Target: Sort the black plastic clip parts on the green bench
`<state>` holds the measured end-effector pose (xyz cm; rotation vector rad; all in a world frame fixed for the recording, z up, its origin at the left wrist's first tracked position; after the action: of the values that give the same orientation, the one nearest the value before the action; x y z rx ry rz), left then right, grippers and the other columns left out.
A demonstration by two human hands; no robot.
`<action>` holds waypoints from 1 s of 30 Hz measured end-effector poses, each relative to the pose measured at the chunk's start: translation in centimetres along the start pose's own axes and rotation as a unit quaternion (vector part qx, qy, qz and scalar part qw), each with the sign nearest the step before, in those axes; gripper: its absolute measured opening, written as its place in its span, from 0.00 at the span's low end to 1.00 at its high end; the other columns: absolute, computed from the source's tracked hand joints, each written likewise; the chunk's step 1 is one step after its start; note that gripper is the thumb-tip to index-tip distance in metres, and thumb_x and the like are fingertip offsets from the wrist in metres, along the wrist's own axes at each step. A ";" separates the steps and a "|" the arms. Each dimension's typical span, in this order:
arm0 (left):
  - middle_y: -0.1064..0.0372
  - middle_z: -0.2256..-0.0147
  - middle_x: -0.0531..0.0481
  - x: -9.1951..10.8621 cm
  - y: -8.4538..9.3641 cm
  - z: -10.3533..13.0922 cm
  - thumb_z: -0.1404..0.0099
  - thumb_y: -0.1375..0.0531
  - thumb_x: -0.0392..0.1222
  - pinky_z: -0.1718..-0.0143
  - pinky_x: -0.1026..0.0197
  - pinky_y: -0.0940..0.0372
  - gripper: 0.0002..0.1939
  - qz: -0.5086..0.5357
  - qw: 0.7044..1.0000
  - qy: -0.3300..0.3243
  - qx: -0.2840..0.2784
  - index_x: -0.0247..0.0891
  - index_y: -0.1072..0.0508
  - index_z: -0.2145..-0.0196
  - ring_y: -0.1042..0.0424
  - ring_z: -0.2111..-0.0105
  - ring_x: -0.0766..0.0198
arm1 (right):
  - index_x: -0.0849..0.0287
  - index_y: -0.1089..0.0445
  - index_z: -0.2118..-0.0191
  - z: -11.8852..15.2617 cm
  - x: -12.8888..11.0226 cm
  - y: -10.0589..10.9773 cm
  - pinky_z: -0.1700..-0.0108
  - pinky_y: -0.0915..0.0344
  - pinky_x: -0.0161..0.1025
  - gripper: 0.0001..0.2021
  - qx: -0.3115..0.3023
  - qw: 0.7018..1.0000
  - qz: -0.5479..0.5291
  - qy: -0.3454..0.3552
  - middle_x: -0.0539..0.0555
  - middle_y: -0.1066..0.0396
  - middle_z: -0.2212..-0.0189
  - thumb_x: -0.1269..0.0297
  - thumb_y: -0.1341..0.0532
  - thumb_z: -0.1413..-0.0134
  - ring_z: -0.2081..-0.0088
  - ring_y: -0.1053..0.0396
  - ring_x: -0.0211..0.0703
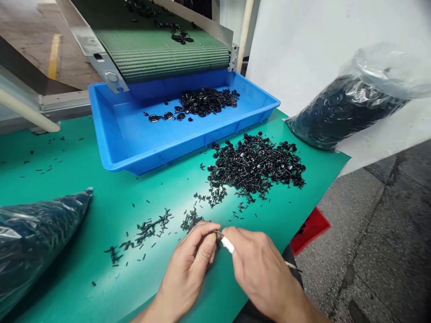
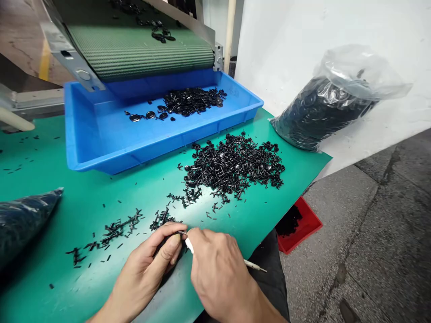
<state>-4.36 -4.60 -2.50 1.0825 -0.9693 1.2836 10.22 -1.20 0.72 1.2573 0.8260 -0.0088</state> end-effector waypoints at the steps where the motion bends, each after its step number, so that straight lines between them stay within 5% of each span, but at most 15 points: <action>1: 0.41 0.76 0.57 0.0 0.0 -0.1 0.31 0.46 0.50 0.78 0.64 0.46 0.15 0.006 1.000 0.009 -0.005 0.39 0.30 0.54 0.43 0.77 0.67 | 0.55 0.36 0.68 -0.2 0.3 0.3 0.70 0.50 0.36 0.11 -0.028 0.999 -0.024 -0.005 0.47 0.32 0.76 0.78 0.50 0.44 0.73 0.36 0.39; 4: 0.37 0.73 0.54 0.0 -0.1 -0.2 0.31 0.47 0.53 0.78 0.63 0.46 0.17 0.021 0.999 0.035 -0.008 0.39 0.31 0.54 0.43 0.77 0.67 | 0.56 0.37 0.71 -0.9 1.4 1.0 0.71 0.52 0.35 0.12 -0.060 0.996 -0.063 -0.036 0.45 0.36 0.80 0.79 0.50 0.44 0.76 0.39 0.35; 13: 0.35 0.74 0.55 0.0 0.0 0.1 0.32 0.45 0.53 0.77 0.64 0.48 0.17 0.118 0.989 0.084 0.040 0.41 0.30 0.52 0.43 0.78 0.68 | 0.57 0.31 0.58 -4.9 2.0 2.4 0.68 0.47 0.36 0.12 0.055 0.997 0.046 -0.027 0.51 0.30 0.68 0.76 0.49 0.40 0.68 0.33 0.40; 17: 0.34 0.70 0.54 0.1 0.2 -0.3 0.33 0.43 0.52 0.80 0.67 0.53 0.13 0.223 0.970 0.093 0.028 0.42 0.29 0.58 0.46 0.79 0.72 | 0.57 0.32 0.54 -7.0 1.5 2.0 0.70 0.48 0.37 0.14 0.045 0.989 0.141 -0.021 0.54 0.29 0.64 0.75 0.50 0.39 0.67 0.32 0.42; 23: 0.34 0.71 0.54 0.7 0.7 -0.8 0.31 0.45 0.47 0.83 0.68 0.57 0.12 0.350 0.930 0.113 0.005 0.39 0.27 0.66 0.51 0.82 0.75 | 0.56 0.31 0.64 -5.3 1.3 1.5 0.69 0.47 0.37 0.11 -0.023 0.992 0.121 -0.016 0.50 0.31 0.70 0.74 0.49 0.38 0.68 0.33 0.41; 30: 0.36 0.72 0.54 0.7 1.2 -1.0 0.32 0.46 0.48 0.85 0.71 0.55 0.15 0.429 0.895 0.122 -0.002 0.38 0.27 0.69 0.51 0.82 0.75 | 0.56 0.30 0.53 -7.6 1.5 1.6 0.65 0.44 0.36 0.15 0.049 0.995 0.091 0.009 0.52 0.31 0.63 0.75 0.49 0.40 0.65 0.33 0.40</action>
<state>-5.52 -3.54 -2.01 0.4393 -1.3085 2.0651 7.89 6.36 0.72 1.4247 0.7311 0.1102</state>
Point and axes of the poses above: each hand's wrist, its own z-axis away from the middle knuckle, its own y-axis out of the back of the hand, x = y × z, the point moved 2 cm from there along -z, towards the middle knuckle
